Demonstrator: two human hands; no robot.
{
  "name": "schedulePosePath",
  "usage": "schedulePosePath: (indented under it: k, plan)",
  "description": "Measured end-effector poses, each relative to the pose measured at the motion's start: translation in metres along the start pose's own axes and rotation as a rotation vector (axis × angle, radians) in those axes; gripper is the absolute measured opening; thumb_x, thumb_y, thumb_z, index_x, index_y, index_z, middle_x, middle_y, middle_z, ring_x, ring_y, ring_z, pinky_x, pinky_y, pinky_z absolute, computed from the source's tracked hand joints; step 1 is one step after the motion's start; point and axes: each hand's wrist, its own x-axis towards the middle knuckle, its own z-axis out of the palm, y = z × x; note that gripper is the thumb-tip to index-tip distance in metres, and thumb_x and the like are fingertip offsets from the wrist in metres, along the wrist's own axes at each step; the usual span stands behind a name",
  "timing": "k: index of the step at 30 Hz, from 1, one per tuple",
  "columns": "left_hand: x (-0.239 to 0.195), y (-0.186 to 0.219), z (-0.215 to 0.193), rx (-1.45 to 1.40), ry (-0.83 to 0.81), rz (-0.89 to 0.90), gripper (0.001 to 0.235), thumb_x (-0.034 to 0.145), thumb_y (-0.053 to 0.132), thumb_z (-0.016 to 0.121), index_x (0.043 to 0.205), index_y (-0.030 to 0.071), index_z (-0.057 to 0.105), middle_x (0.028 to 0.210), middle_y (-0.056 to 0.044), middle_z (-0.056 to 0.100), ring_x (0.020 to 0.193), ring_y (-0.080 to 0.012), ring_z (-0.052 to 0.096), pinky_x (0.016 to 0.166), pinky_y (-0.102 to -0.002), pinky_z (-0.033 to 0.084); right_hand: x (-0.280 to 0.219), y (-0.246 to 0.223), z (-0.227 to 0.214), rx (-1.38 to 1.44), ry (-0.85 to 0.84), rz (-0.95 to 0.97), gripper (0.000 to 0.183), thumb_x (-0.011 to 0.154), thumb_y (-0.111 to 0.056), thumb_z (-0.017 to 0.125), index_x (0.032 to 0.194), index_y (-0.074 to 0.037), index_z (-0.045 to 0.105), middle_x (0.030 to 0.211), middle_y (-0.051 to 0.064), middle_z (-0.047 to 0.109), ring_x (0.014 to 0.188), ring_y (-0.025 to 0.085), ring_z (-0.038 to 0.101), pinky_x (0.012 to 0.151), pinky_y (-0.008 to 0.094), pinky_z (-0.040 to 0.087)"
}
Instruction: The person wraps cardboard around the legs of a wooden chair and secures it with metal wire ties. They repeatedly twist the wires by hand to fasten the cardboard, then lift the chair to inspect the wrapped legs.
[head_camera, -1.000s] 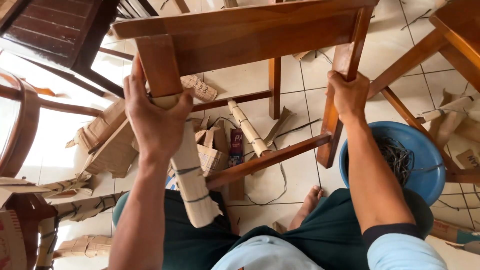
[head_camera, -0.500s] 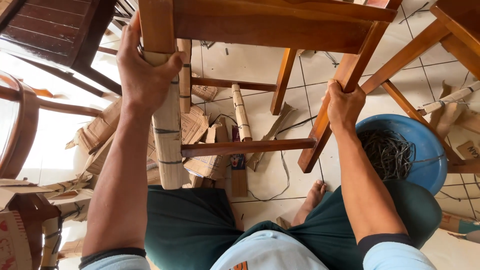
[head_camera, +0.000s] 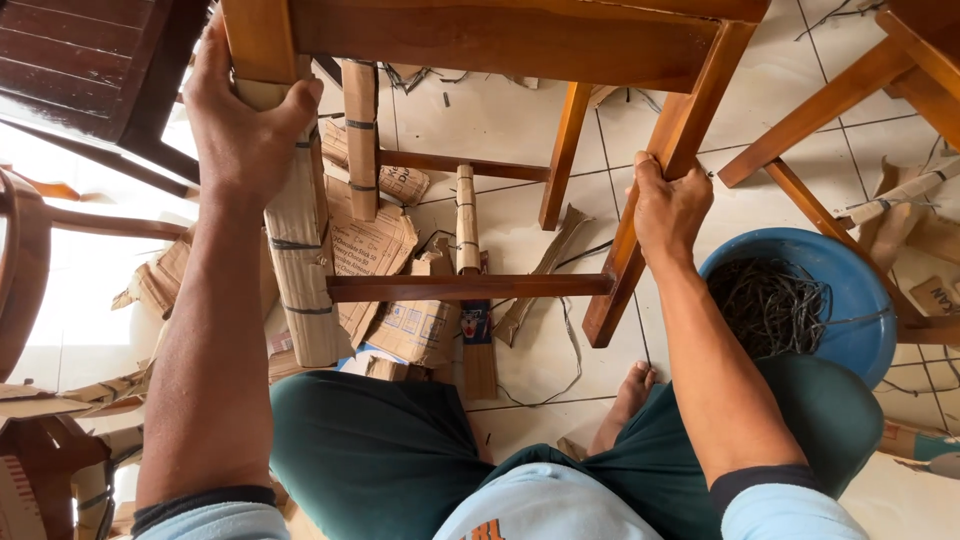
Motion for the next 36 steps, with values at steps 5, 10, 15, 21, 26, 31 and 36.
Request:
schedulePosePath:
  k: [5,10,15,21,26,31,36]
  plan:
    - [-0.01,-0.003,-0.008,-0.088,-0.011,-0.075,0.052,0.09,0.01,0.077,0.135,-0.002,0.054,0.105,-0.012,0.054,0.086,-0.0218,0.05,0.064,-0.031,0.048,-0.003,-0.001,0.006,-0.004,-0.028,-0.027,0.022,0.096,-0.024,0.069,0.092,-0.003,0.062,0.069,0.007,0.067,0.059,0.017,0.068,0.059,0.032,0.056]
    - [-0.026,-0.003,-0.015,-0.141,-0.006,-0.115,0.065,0.092,0.012,0.081,0.147,-0.002,0.049,0.108,-0.01,0.055,0.086,-0.0198,0.051,0.062,-0.028,0.048,-0.016,0.004,0.006,0.029,-0.058,-0.069,0.019,0.1,-0.019,0.066,0.102,-0.001,0.062,0.073,0.007,0.066,0.065,0.018,0.068,0.065,0.032,0.059]
    - [-0.037,0.003,-0.021,-0.196,-0.01,-0.093,0.063,0.09,0.007,0.077,0.145,-0.002,0.049,0.108,-0.01,0.054,0.087,-0.0191,0.047,0.064,-0.028,0.043,-0.038,0.015,0.002,-0.003,0.03,-0.112,0.032,0.098,-0.022,0.068,0.111,0.007,0.064,0.086,0.016,0.071,0.07,0.023,0.069,0.06,0.035,0.061]
    - [-0.059,0.007,-0.022,-0.19,0.021,0.009,0.065,0.091,0.01,0.079,0.145,-0.005,0.048,0.123,-0.019,0.056,0.105,-0.0278,0.055,0.083,-0.037,0.052,-0.064,0.021,-0.008,-0.009,0.114,-0.111,0.025,0.094,-0.023,0.067,0.089,0.001,0.065,0.077,0.01,0.07,0.067,0.02,0.066,0.061,0.036,0.055]
    - [-0.076,0.016,-0.025,-0.186,0.03,0.041,0.061,0.094,0.017,0.081,0.141,-0.007,0.05,0.114,-0.017,0.054,0.095,-0.0254,0.052,0.075,-0.036,0.048,-0.085,0.018,-0.014,0.033,0.111,-0.123,0.025,0.095,-0.02,0.064,0.086,0.003,0.063,0.072,0.012,0.07,0.061,0.02,0.066,0.058,0.035,0.055]
    - [-0.084,0.014,-0.029,-0.193,0.025,0.046,0.062,0.092,0.015,0.081,0.141,-0.007,0.049,0.117,-0.019,0.054,0.1,-0.0279,0.054,0.077,-0.037,0.049,-0.097,0.028,-0.014,0.002,0.13,-0.123,0.028,0.096,-0.021,0.064,0.083,0.003,0.065,0.073,0.012,0.071,0.064,0.021,0.068,0.064,0.036,0.058]
    - [-0.089,0.01,-0.031,-0.188,0.037,0.047,0.069,0.094,0.027,0.08,0.145,-0.008,0.047,0.119,-0.019,0.055,0.102,-0.0286,0.054,0.081,-0.038,0.049,-0.106,0.028,-0.01,0.007,0.173,-0.176,0.023,0.094,-0.013,0.063,0.077,0.002,0.061,0.069,0.01,0.07,0.062,0.019,0.065,0.064,0.036,0.053]
